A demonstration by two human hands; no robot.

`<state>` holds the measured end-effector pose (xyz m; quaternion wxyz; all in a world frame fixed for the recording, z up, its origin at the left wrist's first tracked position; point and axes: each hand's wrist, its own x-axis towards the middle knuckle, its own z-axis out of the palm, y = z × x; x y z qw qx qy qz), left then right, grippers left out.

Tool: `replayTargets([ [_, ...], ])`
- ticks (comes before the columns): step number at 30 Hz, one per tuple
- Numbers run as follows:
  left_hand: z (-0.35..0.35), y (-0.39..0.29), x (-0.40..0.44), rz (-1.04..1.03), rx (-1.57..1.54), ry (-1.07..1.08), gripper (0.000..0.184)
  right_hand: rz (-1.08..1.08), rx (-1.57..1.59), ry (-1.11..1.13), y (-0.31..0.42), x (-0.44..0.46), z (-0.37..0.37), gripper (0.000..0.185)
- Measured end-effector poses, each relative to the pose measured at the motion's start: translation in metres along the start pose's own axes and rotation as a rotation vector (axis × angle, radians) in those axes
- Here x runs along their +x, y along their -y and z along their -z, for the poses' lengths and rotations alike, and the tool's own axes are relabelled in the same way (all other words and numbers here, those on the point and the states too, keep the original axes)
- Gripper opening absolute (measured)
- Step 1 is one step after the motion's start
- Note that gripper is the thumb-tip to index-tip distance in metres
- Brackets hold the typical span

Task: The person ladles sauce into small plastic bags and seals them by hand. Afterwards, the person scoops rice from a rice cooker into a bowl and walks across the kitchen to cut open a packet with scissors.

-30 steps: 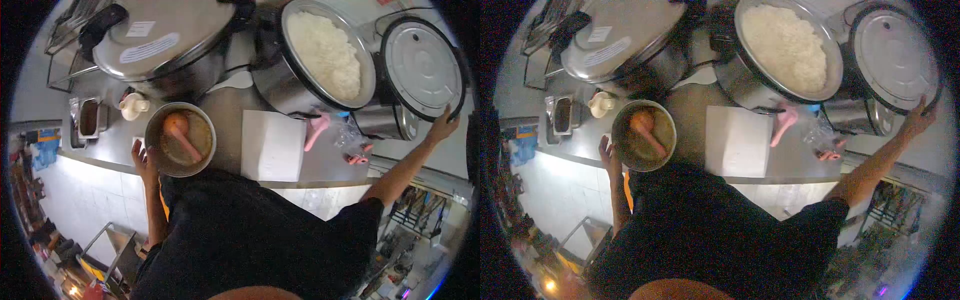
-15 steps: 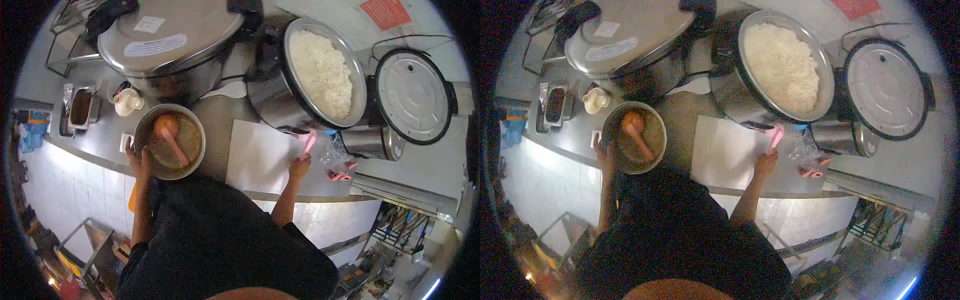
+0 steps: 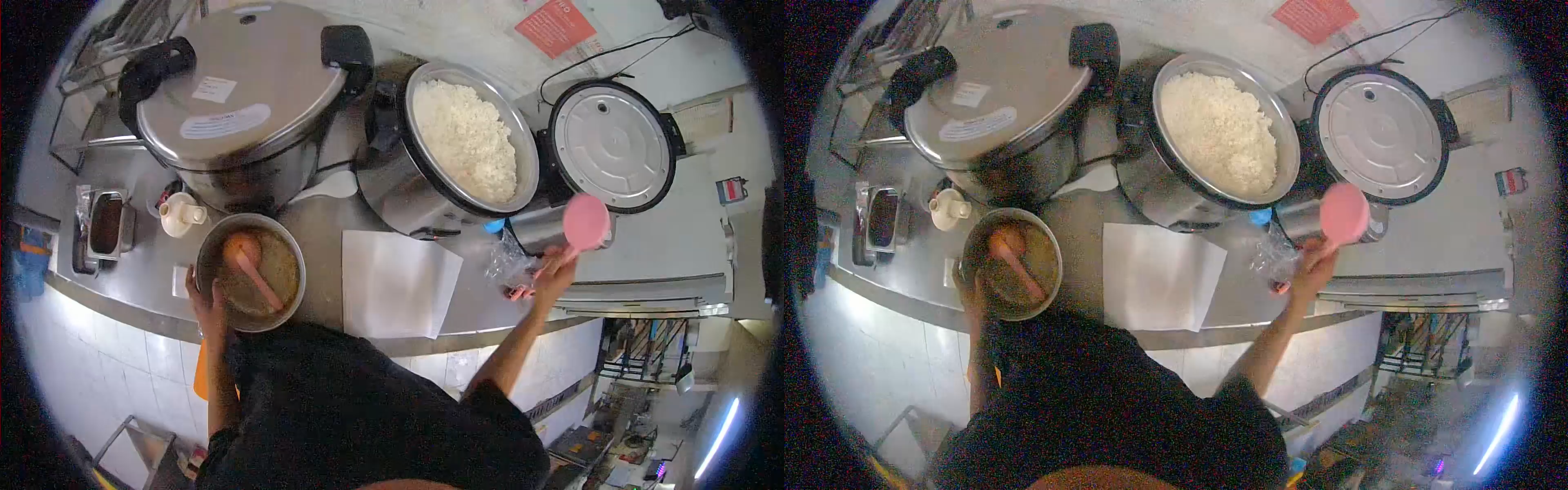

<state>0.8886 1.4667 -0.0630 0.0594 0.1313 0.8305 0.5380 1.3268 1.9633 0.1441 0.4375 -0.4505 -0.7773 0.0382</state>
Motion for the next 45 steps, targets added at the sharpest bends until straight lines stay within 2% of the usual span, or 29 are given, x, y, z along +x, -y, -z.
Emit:
replayTargets([
  [3,0.0,-0.009,0.0,-0.077,0.041,0.021,0.069,0.512,-0.35,0.106,0.056,0.099,-0.019,0.025],
  [5,0.002,-0.019,-0.004,-0.092,0.029,0.008,0.071,0.553,-0.668,0.278,0.1,0.143,-0.053,0.023],
  [7,0.008,-0.02,-0.005,-0.068,-0.011,-0.023,0.071,0.418,-0.821,0.184,0.089,0.185,-0.118,0.024],
  [9,0.016,0.032,-0.003,0.137,-0.164,0.008,0.072,0.58,-0.817,0.203,0.027,0.227,-0.184,0.027],
  [11,0.028,0.048,-0.007,0.177,-0.251,-0.023,0.07,0.678,-0.871,0.256,-0.009,0.256,-0.239,0.029],
  [13,0.036,0.032,-0.022,0.076,-0.242,-0.077,0.066,0.706,-0.983,0.356,-0.004,0.273,-0.277,0.032],
  [16,0.041,0.046,-0.031,0.185,-0.373,-0.07,0.057,0.602,-0.845,0.527,0.049,0.251,-0.244,0.029],
  [19,0.033,0.019,-0.028,0.162,-0.321,-0.146,0.048,0.724,-0.867,0.754,0.063,0.236,-0.232,0.026],
  [20,0.028,-0.001,-0.025,0.152,-0.318,-0.227,0.045,0.661,-0.922,0.862,0.069,0.229,-0.23,0.028],
  [23,0.02,-0.003,-0.017,0.033,-0.276,-0.263,0.042,0.711,-0.849,0.946,0.097,0.201,-0.208,0.039],
  [24,0.015,-0.008,-0.017,0.089,-0.341,-0.276,0.043,0.638,-0.852,0.976,0.11,0.191,-0.201,0.04],
  [27,0.013,-0.016,-0.023,0.112,-0.379,-0.215,0.045,0.635,-0.811,1.036,0.123,0.179,-0.186,0.043],
  [29,0.013,-0.017,-0.025,-0.051,-0.174,-0.271,0.045,0.687,-0.799,1.184,0.129,0.171,-0.177,0.05],
  [31,0.01,-0.025,-0.023,-0.156,-0.035,-0.357,0.042,0.745,-0.81,1.349,0.173,0.165,-0.148,0.054],
  [33,0.007,-0.035,-0.022,-0.232,0.018,-0.406,0.037,0.749,-0.731,1.252,0.16,0.158,-0.134,0.058],
  [35,0.009,-0.042,-0.025,-0.264,0.067,-0.369,0.034,0.671,-0.645,1.331,0.131,0.167,-0.14,0.057],
  [37,0.013,-0.051,-0.02,-0.236,0.118,-0.319,0.032,0.609,-0.389,1.346,0.114,0.161,-0.131,0.049],
  [38,0.016,-0.049,-0.02,-0.226,0.121,-0.258,0.03,0.645,-0.471,1.438,0.11,0.162,-0.127,0.04],
  [40,0.018,-0.048,-0.016,-0.215,0.118,-0.129,0.027,0.405,-0.379,1.545,0.099,0.162,-0.117,0.032],
  [42,0.027,-0.069,-0.01,-0.283,0.347,0.206,0.021,-0.156,-0.022,1.515,0.086,0.153,-0.106,0.034],
  [43,0.028,-0.077,-0.008,-0.314,0.46,0.384,0.018,-0.27,0.046,1.463,0.081,0.149,-0.102,0.033],
  [45,0.007,-0.064,0.0,-0.53,0.502,0.509,0.018,-0.499,0.176,1.345,0.075,0.143,-0.09,0.032],
])
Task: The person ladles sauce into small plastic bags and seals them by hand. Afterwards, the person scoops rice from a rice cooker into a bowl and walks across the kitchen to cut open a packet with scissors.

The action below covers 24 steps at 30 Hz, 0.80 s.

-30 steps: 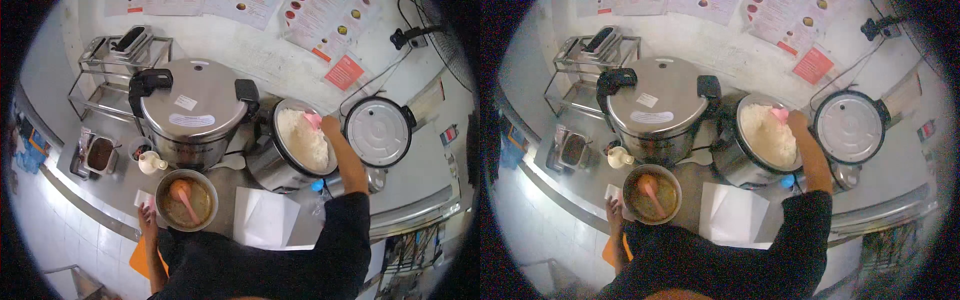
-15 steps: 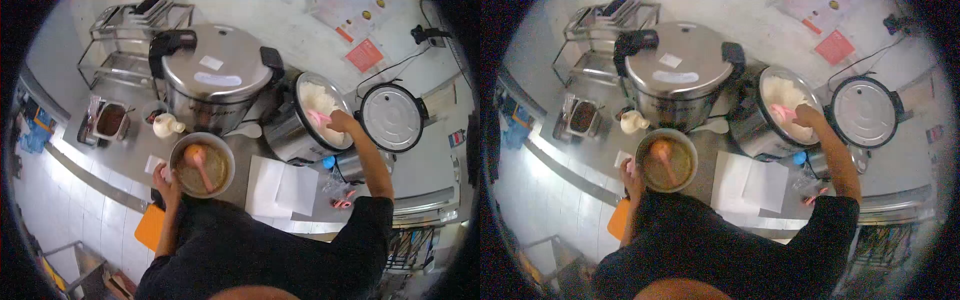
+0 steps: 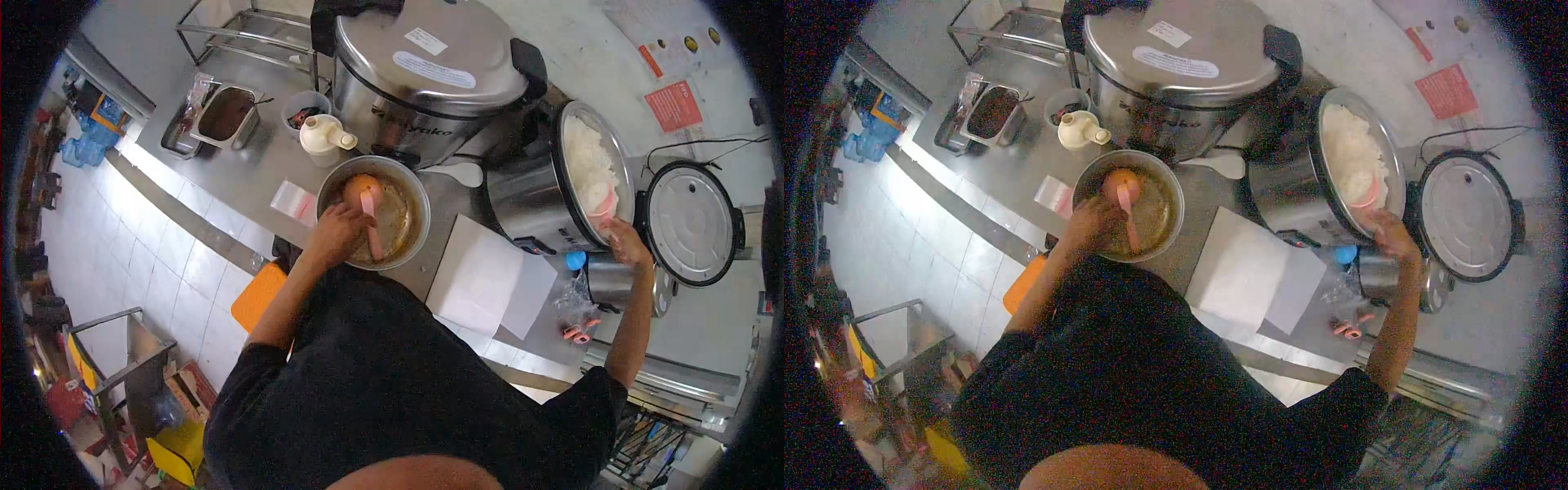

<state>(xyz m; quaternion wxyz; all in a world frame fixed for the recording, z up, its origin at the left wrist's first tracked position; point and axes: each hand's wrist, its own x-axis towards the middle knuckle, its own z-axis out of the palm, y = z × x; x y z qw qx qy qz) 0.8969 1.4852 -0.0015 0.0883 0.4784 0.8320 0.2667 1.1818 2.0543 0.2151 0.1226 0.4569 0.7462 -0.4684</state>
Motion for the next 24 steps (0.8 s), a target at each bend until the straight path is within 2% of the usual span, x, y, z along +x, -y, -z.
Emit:
replayTargets([
  [1,-0.015,0.005,0.007,-0.115,0.034,0.042,0.018,0.043,-0.068,-0.067,0.0,-0.008,-0.005,0.033],
  [4,-0.055,0.021,0.021,-0.476,0.252,-0.085,0.02,0.063,0.086,-0.101,0.002,-0.027,-0.007,0.034],
  [7,-0.067,0.01,0.043,-0.497,0.544,0.44,0.017,0.185,0.387,-0.051,-0.017,-0.034,-0.01,0.033],
  [10,-0.056,0.011,0.052,-0.675,0.689,0.346,0.014,0.242,0.599,-0.078,0.008,-0.062,-0.058,0.033],
  [13,-0.073,0.027,0.057,-0.463,0.502,0.458,0.015,0.237,0.727,-0.174,0.019,-0.083,-0.12,0.032],
  [14,-0.064,0.025,0.054,-0.442,0.385,0.32,0.016,0.222,0.751,-0.21,0.023,-0.088,-0.14,0.032],
  [16,-0.015,0.013,0.049,-0.381,0.146,0.055,0.02,0.372,0.688,-0.23,-0.001,-0.077,-0.189,0.03],
  [18,0.038,-0.019,0.038,-0.038,0.012,0.032,0.023,0.473,0.628,-0.235,-0.014,-0.063,-0.252,0.031],
  [19,0.052,-0.026,0.029,0.137,-0.052,0.01,0.026,0.495,0.354,-0.403,-0.002,-0.064,-0.287,0.031],
  [20,0.045,-0.013,0.017,0.102,-0.289,-0.21,0.023,0.511,0.072,-0.559,0.012,-0.065,-0.322,0.031],
  [21,0.039,0.002,0.003,0.068,-0.525,-0.431,0.021,0.544,-0.055,-0.606,0.011,-0.059,-0.355,0.037],
  [23,0.056,0.006,-0.018,0.057,-0.429,-0.605,0.022,0.737,-0.463,-0.699,-0.003,-0.027,-0.413,0.05],
  [24,0.061,0.006,-0.028,0.118,-0.56,-0.663,0.025,0.64,-0.541,-0.567,0.004,-0.031,-0.427,0.052],
])
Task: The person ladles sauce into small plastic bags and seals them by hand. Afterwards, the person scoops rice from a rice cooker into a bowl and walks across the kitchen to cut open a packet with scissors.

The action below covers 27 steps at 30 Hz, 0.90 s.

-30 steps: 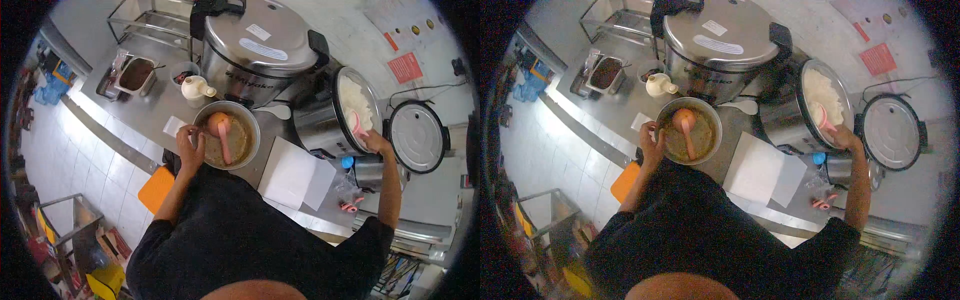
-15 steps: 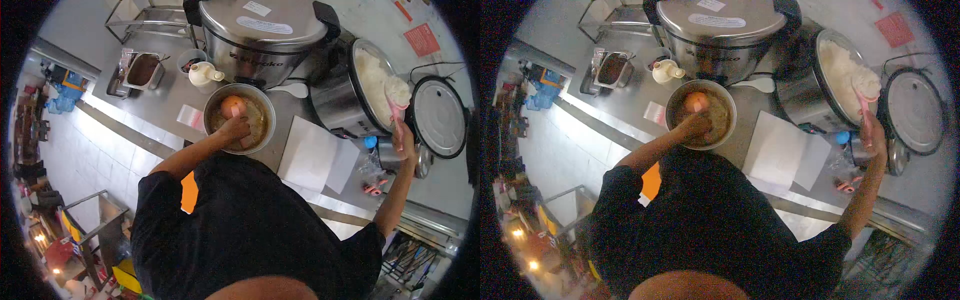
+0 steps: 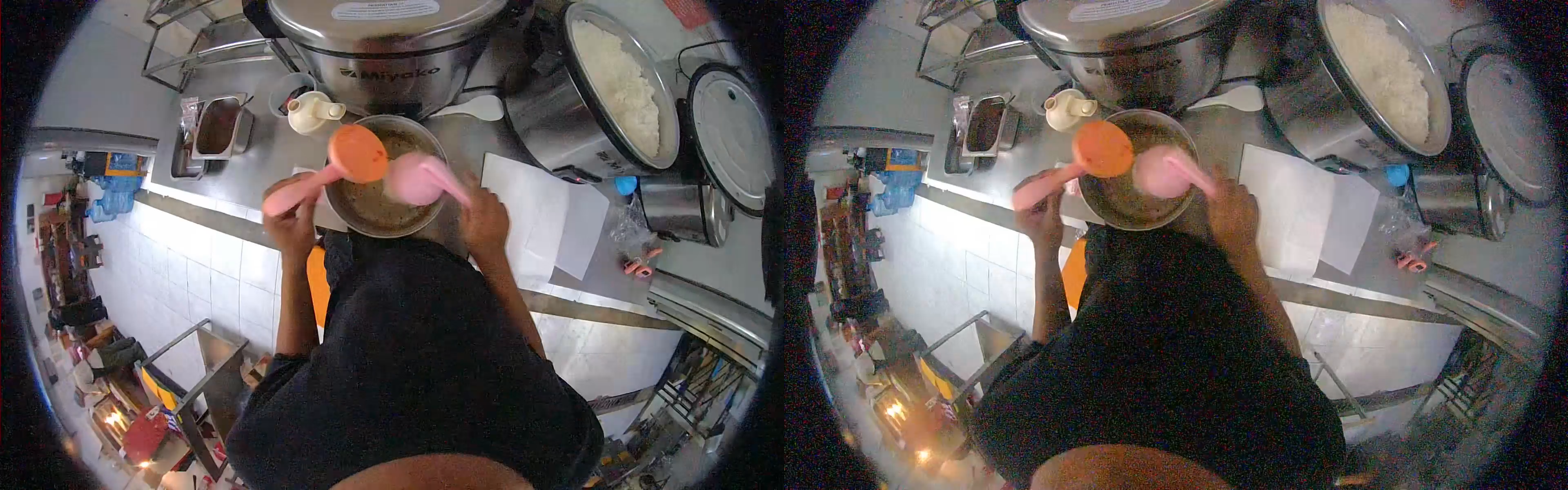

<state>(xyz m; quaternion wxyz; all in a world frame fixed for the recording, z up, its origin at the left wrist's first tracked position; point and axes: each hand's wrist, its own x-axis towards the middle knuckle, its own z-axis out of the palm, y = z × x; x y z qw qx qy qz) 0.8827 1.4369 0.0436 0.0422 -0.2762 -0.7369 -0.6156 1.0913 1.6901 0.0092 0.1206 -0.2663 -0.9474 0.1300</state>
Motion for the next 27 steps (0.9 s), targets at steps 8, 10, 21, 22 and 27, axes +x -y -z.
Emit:
replayTargets([
  [8,0.02,-0.011,-0.006,0.029,0.098,0.036,0.037,-0.043,0.031,0.045,0.032,0.028,0.091,0.044],
  [10,0.015,-0.01,0.002,0.039,0.02,-0.005,0.038,0.091,-0.137,0.191,0.036,0.03,0.068,0.027],
  [21,0.016,-0.008,0.018,-0.134,0.377,0.258,0.023,-0.055,0.498,0.293,-0.022,0.033,0.131,0.029],
  [22,0.018,0.005,0.016,-0.225,0.468,0.391,0.025,0.01,0.644,0.051,-0.062,0.023,0.136,0.03],
  [27,-0.005,0.017,-0.011,0.077,0.425,0.478,0.029,-0.578,0.602,-0.158,-0.214,-0.076,0.188,0.031],
])
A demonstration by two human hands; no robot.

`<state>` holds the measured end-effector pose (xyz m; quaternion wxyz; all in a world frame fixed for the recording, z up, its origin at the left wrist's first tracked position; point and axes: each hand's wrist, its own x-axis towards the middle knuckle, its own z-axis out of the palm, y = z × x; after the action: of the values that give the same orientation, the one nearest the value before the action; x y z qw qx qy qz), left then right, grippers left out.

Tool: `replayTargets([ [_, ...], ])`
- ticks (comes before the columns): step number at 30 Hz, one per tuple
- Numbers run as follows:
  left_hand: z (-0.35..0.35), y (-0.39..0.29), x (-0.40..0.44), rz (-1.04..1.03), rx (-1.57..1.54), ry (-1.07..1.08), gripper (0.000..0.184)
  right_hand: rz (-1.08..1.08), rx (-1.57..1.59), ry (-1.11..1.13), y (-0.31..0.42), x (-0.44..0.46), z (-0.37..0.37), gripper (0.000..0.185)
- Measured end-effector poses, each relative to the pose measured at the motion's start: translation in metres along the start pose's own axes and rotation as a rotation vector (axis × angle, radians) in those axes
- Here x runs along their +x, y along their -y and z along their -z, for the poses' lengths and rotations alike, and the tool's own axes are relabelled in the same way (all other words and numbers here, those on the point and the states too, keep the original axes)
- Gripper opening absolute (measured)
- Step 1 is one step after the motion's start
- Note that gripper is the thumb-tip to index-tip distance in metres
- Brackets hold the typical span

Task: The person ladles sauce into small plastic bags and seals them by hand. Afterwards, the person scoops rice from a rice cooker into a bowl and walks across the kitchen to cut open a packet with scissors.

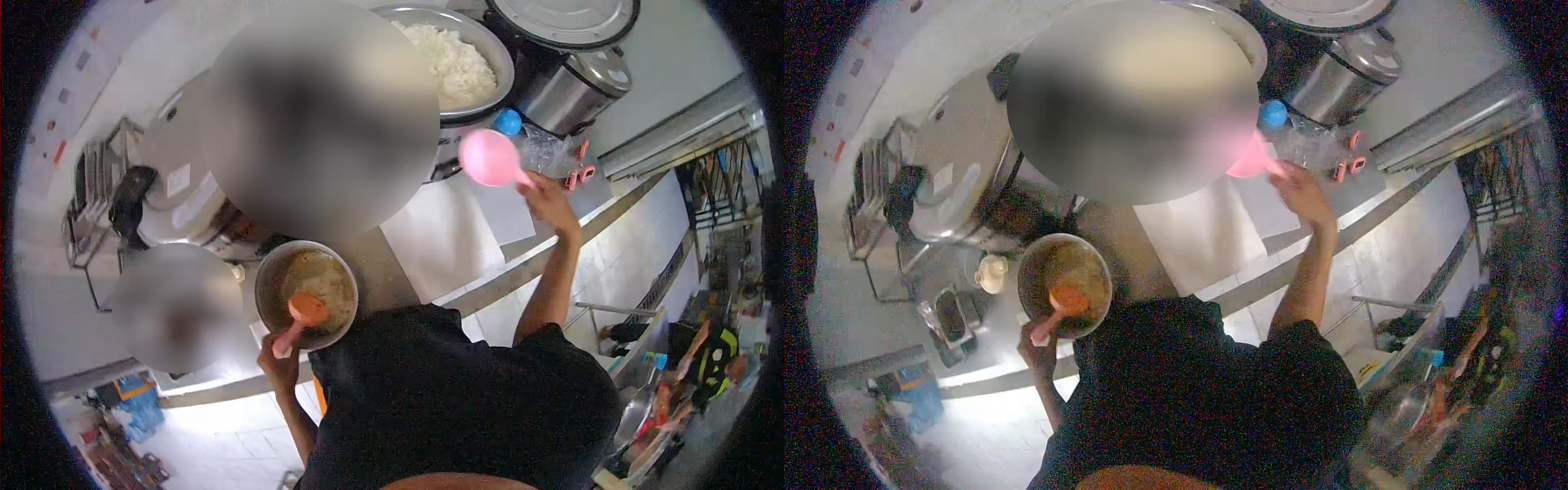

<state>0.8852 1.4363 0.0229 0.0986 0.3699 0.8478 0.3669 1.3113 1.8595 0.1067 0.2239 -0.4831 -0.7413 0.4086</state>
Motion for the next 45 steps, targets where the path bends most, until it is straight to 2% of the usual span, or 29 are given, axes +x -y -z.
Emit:
replayTargets([
  [1,-0.002,-0.001,0.002,0.022,0.01,0.039,0.028,-0.25,-0.018,0.019,-0.028,-0.003,0.018,0.029],
  [3,0.0,-0.012,0.011,-0.064,0.022,0.037,0.029,-0.541,-0.136,0.057,-0.108,-0.008,0.031,0.027],
  [6,-0.003,-0.014,0.013,-0.097,-0.021,-0.008,0.033,-0.435,0.117,-0.103,-0.229,-0.009,-0.012,0.033],
  [7,-0.006,-0.014,0.014,-0.096,-0.046,-0.03,0.035,-0.423,0.035,-0.1,-0.245,-0.003,-0.032,0.037],
  [8,-0.007,-0.015,0.014,-0.093,-0.034,-0.052,0.034,-0.435,-0.219,-0.036,-0.249,0.009,-0.048,0.042],
  [9,-0.008,-0.017,0.013,-0.089,-0.021,-0.074,0.034,-0.421,-0.456,0.017,-0.247,0.022,-0.061,0.047],
  [10,-0.009,-0.019,0.01,-0.08,-0.005,-0.097,0.033,-0.337,-0.513,-0.065,-0.237,0.033,-0.067,0.053],
  [13,-0.011,-0.025,0.004,-0.214,0.034,-0.153,0.031,0.08,-0.311,-0.556,-0.145,0.065,-0.041,0.059],
  [14,-0.013,-0.028,-0.001,-0.098,-0.004,-0.134,0.029,0.101,-0.254,-0.63,-0.118,0.082,-0.018,0.057],
  [15,-0.014,-0.027,-0.004,-0.092,0.004,-0.145,0.029,0.123,-0.195,-0.704,-0.097,0.101,0.008,0.056],
  [17,-0.019,-0.019,-0.009,-0.081,0.013,-0.176,0.028,0.368,-0.138,-0.956,-0.079,0.156,0.07,0.046],
  [18,-0.022,-0.011,-0.012,-0.084,-0.009,-0.188,0.03,0.556,-0.296,-1.129,-0.04,0.168,0.101,0.047],
  [19,-0.022,-0.014,-0.013,-0.076,-0.02,-0.201,0.03,0.243,-0.318,-1.305,-0.003,0.179,0.128,0.056],
  [21,-0.023,-0.025,-0.015,-0.048,-0.043,-0.227,0.03,0.212,-0.144,-1.552,0.038,0.211,0.185,0.077],
  [22,-0.026,-0.022,-0.019,0.01,-0.074,-0.27,0.03,0.19,-0.047,-1.562,0.042,0.233,0.216,0.09],
  [23,-0.028,-0.014,-0.025,0.073,-0.104,-0.239,0.039,0.146,-0.025,-1.548,0.044,0.253,0.234,0.085],
  [25,-0.036,-0.001,-0.028,-0.139,0.062,-0.42,0.052,0.035,-0.149,-1.441,0.042,0.28,0.259,0.077],
  [27,-0.041,0.004,-0.034,-0.091,-0.006,-0.484,0.056,-0.043,-0.321,-1.356,0.037,0.289,0.281,0.069],
  [29,-0.042,0.011,-0.04,0.013,-0.235,-0.49,0.052,-0.114,-0.468,-1.3,0.042,0.29,0.29,0.062],
  [31,-0.052,0.024,-0.048,0.056,-0.392,-0.663,0.053,-0.152,-0.547,-1.289,0.065,0.285,0.291,0.055],
  [32,-0.053,0.04,-0.054,0.126,-0.288,-0.733,0.052,-0.106,-0.555,-1.275,0.077,0.283,0.283,0.053],
  [33,-0.059,0.055,-0.062,0.182,-0.181,-0.791,0.051,0.051,-0.521,-1.247,0.083,0.283,0.275,0.05],
  [34,-0.067,0.072,-0.07,0.253,-0.149,-0.878,0.046,0.439,-0.413,-1.18,0.082,0.29,0.269,0.051],
  [36,-0.093,0.158,-0.112,0.601,-0.205,-0.907,0.043,1.14,-0.186,-0.879,0.072,0.299,0.266,0.052],
  [37,-0.095,0.166,-0.136,0.666,-0.209,-0.859,0.044,1.099,-0.386,-1.0,0.065,0.303,0.264,0.054],
  [39,-0.125,0.247,-0.219,0.918,-0.245,-0.501,0.044,0.977,-0.496,-1.064,0.086,0.277,0.218,0.056],
  [40,-0.128,0.254,-0.258,1.07,-0.232,-0.253,0.045,0.938,-0.502,-1.052,0.108,0.254,0.185,0.057],
  [43,-0.123,0.219,-0.358,1.372,-0.239,0.198,0.047,0.943,-0.474,-0.931,0.14,0.202,0.114,0.061],
  [45,-0.12,0.184,-0.413,1.501,-0.292,0.292,0.049,0.956,-0.5,-0.844,0.14,0.186,0.079,0.063],
])
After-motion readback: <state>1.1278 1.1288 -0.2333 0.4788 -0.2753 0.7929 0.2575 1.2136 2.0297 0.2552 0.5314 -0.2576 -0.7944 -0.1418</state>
